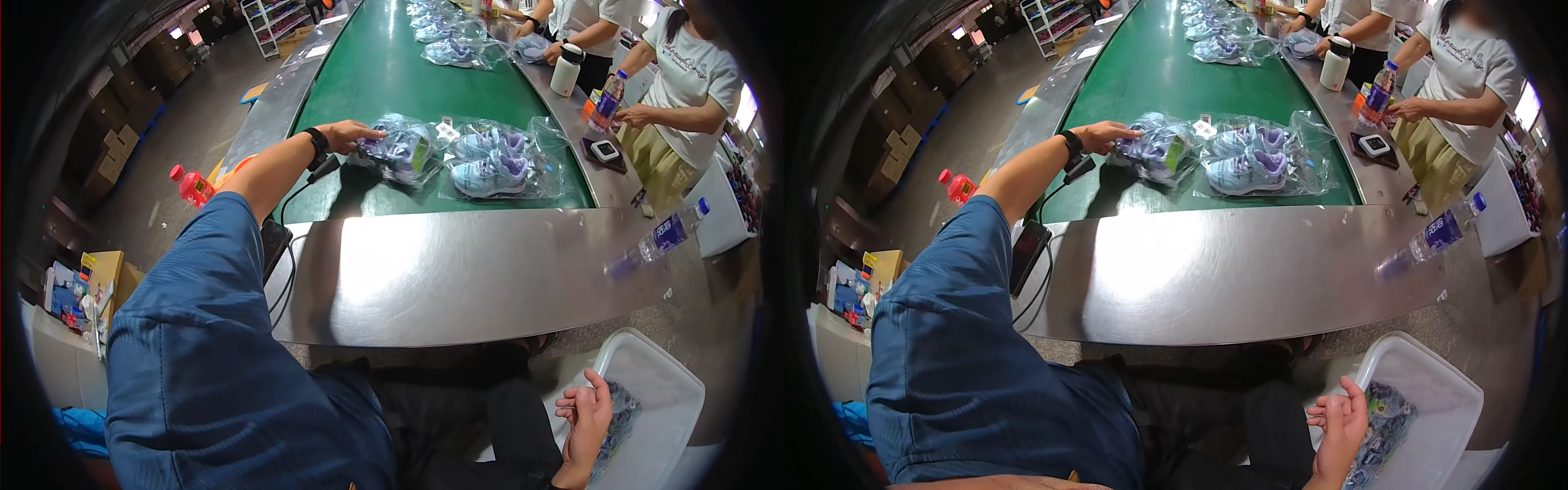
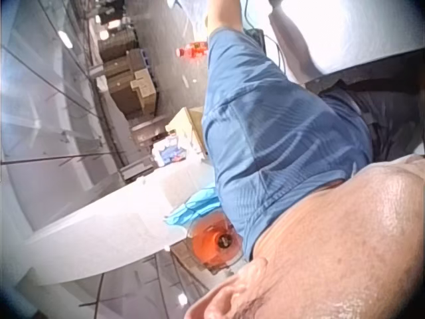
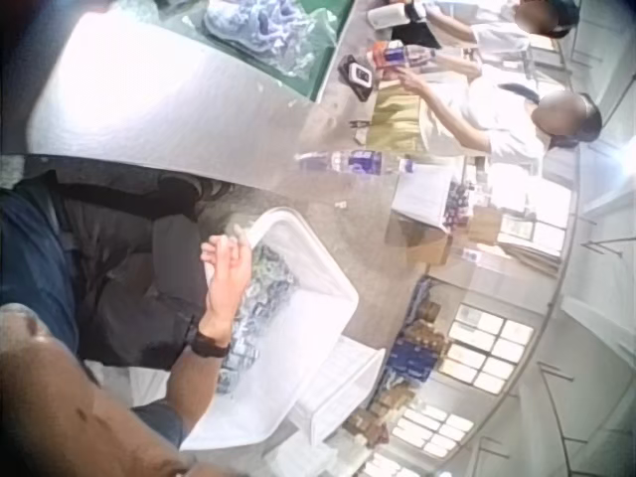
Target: Scan the barcode on a pair of packaged shoes and place them into a bin.
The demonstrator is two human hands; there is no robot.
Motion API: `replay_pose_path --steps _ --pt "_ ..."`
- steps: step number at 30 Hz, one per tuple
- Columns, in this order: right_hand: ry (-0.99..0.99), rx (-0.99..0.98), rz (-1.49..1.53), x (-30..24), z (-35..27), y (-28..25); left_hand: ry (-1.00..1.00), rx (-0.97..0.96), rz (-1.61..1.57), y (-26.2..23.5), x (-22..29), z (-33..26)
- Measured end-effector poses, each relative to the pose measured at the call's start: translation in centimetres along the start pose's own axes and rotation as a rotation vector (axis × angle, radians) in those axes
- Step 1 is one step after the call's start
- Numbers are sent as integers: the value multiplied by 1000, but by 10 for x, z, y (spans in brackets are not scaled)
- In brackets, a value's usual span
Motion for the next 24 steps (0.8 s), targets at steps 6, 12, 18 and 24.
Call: replay_pose_path --steps 6,12,18,24 --pt "31 -76 -65 1 -4 12 53 -124 -413 51 -9 -16" --pt "24 -52 -38 0 -11 9 102 79 -388 69 3 -18" --pt "-9 -79 44 5 -11 7 241 16 -625 78 16 0" --pt "-182 -141 -45 -21 -10 17 738 -245 -500 82 87 -125"
Point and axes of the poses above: each hand's wrist, its own z-axis towards the middle knuckle, its own y-axis out of the palm, x = y × z, the point moved 5 cm from there along z, towards the middle knuckle, and after that the axes turned 8 degrees about z, right-handed, at the moved point
